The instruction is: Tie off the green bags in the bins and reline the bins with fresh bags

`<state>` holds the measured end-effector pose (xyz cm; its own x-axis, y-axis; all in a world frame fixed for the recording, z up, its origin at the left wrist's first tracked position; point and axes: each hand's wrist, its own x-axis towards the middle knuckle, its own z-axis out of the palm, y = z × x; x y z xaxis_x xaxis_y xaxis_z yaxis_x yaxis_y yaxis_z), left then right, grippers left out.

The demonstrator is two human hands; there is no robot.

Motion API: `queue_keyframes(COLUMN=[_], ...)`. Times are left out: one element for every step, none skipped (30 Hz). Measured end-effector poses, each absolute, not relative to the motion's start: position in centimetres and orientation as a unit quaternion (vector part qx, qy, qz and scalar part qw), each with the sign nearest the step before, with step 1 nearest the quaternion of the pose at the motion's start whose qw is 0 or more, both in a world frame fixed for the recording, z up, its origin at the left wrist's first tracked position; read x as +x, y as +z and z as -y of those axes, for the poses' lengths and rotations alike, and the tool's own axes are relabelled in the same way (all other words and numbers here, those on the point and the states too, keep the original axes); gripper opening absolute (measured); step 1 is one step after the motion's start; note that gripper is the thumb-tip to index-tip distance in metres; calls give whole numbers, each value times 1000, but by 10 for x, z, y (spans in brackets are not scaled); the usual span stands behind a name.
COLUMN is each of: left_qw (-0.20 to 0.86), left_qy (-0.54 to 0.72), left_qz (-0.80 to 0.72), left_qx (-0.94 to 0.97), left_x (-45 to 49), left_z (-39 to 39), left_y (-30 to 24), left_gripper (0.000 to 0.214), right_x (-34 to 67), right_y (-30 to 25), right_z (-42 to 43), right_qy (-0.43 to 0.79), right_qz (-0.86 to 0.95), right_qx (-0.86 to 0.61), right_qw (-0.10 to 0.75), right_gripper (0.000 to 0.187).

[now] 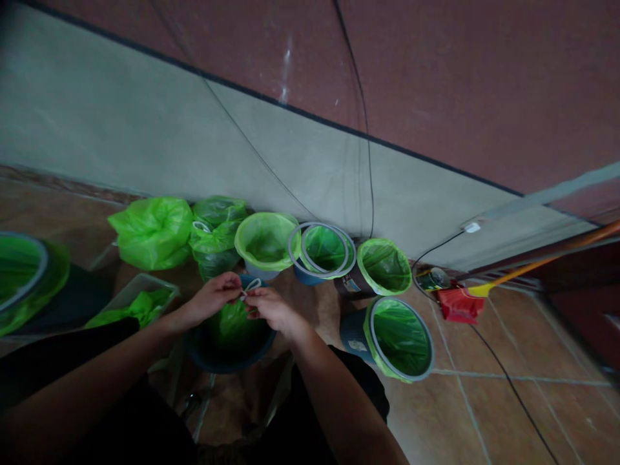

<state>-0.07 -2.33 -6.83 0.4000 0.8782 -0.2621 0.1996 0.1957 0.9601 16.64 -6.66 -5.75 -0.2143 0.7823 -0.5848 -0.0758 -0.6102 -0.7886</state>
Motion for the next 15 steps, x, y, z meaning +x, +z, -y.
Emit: queue_keyframes(left_qw=[596, 582, 573, 570, 570, 568, 563, 551, 533, 512, 489, 464, 441, 419, 403], left_qy=[271, 262, 252, 243, 236, 232, 231, 232, 236, 238, 239, 238, 236, 234, 232], left_qz=[-465, -458, -454, -450, -447, -444, -442, -440, -438, -434, -431, -428, -426, -424, -424], left_qx=[597, 619, 634, 644, 648, 652, 659, 670, 684, 702, 720, 738, 754, 767, 777], left_x=[-2, -3, -5, -6, -6, -7, -7, -7, -7, -7, -7, -7, -7, -7, -7], left_z=[24, 24, 25, 26, 27, 29, 30, 32, 34, 35, 36, 36, 36, 36, 36], left_y=[-68, -68, -68, -68, -68, -68, -68, -68, -69, -70, -72, -74, -76, -79, -81], left_gripper=[9, 6, 5, 4, 7, 10, 13, 14, 14, 13, 10, 8, 6, 6, 6], right_x=[167, 167, 167, 167, 167, 167, 167, 167, 167, 167, 167, 167, 168, 168, 168], right_y=[-57, -57, -57, -58, -58, -59, -60, -61, -62, -63, -64, -65, -66, -67, -68], right_z=[67, 66, 66, 66, 66, 66, 66, 66, 66, 66, 66, 66, 66, 67, 67], right_qy=[713, 719, 723, 723, 722, 722, 722, 724, 726, 729, 731, 733, 734, 735, 736], right_qz=[300, 276, 257, 249, 244, 239, 235, 232, 230, 230, 230, 231, 235, 240, 249], right_qx=[-555, -558, -559, -561, -562, -563, -563, -562, -559, -557, -554, -551, -547, -542, -536], right_qw=[306, 309, 312, 318, 322, 325, 326, 326, 326, 325, 325, 325, 326, 328, 329], right_gripper=[25, 24, 24, 23, 22, 22, 22, 22, 22, 23, 24, 25, 27, 28, 29])
